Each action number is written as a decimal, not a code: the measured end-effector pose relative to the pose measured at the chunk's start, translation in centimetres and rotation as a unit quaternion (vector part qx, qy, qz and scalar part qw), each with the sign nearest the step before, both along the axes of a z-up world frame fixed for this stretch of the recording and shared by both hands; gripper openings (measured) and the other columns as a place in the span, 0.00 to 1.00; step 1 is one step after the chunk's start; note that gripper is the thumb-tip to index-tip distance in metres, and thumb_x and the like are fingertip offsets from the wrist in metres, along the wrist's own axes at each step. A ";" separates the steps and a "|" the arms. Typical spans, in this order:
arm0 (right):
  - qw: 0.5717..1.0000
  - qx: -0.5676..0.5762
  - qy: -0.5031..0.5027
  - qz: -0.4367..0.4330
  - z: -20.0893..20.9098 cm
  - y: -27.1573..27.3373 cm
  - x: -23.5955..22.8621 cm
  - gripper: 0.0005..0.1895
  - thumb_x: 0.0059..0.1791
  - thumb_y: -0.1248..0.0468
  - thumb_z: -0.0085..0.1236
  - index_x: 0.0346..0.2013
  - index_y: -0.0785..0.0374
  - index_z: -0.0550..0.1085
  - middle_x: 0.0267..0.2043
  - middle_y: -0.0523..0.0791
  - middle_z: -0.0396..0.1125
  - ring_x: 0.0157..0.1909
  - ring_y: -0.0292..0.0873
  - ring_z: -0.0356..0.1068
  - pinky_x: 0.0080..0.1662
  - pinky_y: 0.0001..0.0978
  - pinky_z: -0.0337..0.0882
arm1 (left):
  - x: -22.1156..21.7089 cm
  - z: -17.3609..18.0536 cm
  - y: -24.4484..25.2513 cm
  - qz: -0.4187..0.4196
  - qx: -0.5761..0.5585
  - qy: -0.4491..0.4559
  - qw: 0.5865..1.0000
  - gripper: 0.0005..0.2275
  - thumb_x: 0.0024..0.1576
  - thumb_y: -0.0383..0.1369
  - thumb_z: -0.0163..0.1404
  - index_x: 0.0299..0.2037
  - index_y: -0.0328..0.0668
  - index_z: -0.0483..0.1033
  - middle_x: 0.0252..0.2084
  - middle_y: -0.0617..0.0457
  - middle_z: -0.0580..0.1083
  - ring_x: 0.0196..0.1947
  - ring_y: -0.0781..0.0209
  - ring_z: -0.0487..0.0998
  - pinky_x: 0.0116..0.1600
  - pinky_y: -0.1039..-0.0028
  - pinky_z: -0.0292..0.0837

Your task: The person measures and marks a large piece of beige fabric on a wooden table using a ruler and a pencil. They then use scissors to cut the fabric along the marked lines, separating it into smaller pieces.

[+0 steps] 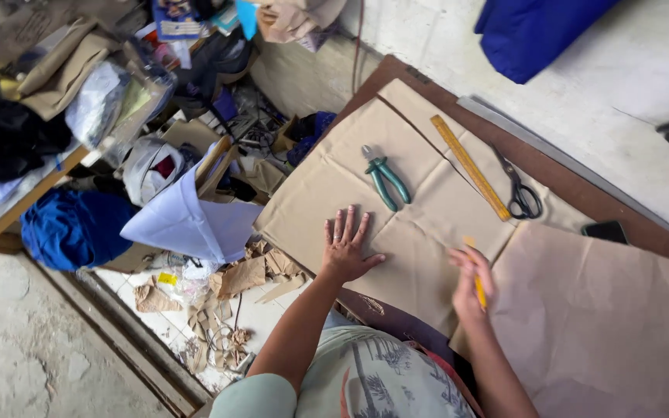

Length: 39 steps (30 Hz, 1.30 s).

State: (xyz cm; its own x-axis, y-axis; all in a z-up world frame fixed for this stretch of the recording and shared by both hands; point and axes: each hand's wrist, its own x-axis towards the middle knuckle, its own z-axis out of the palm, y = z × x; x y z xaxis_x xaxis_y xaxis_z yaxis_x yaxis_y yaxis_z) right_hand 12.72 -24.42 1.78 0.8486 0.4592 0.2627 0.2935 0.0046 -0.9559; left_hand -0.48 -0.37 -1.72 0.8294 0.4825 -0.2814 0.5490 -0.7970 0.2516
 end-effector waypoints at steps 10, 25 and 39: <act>0.819 -0.075 -0.076 -0.563 -4.8 -24.5 -1.4 0.09 0.60 0.67 0.53 0.50 0.66 0.63 0.51 0.53 0.63 0.54 0.50 0.65 0.58 0.37 0.64 | 8.1 4.6 -18.4 -0.303 -0.075 -0.175 0.934 0.43 0.53 0.64 0.44 0.76 0.52 0.48 0.80 0.45 0.42 0.78 0.42 0.43 0.75 0.46 0.34; 0.943 -0.040 -0.053 -0.326 -2.9 -21.4 -0.7 0.12 0.50 0.59 0.64 0.43 0.57 0.70 0.50 0.44 0.71 0.49 0.43 0.72 0.50 0.35 0.71 | 14.2 2.6 -33.5 -0.294 -0.113 0.009 0.949 0.43 0.56 0.52 0.48 0.78 0.57 0.35 0.74 0.47 0.50 0.73 0.45 0.52 0.72 0.46 0.47; 0.603 -0.644 -0.084 -0.464 -3.9 -42.9 -4.3 0.20 0.50 0.47 0.62 0.51 0.52 0.83 0.41 0.52 0.76 0.45 0.58 0.73 0.49 0.46 0.71 | 4.5 3.4 -13.1 0.350 -0.661 -0.448 0.490 0.16 0.67 0.39 0.42 0.61 0.44 0.72 0.57 0.51 0.76 0.57 0.62 0.76 0.63 0.73 0.71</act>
State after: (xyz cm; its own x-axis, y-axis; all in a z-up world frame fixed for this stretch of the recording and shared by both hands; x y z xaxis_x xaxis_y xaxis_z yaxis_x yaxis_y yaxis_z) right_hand 8.43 -67.37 -2.10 0.9079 -0.2778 0.3138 -0.3085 -0.9498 0.0518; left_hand 3.98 -13.50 1.66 0.6678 0.6245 -0.4050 -0.2325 0.6919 0.6835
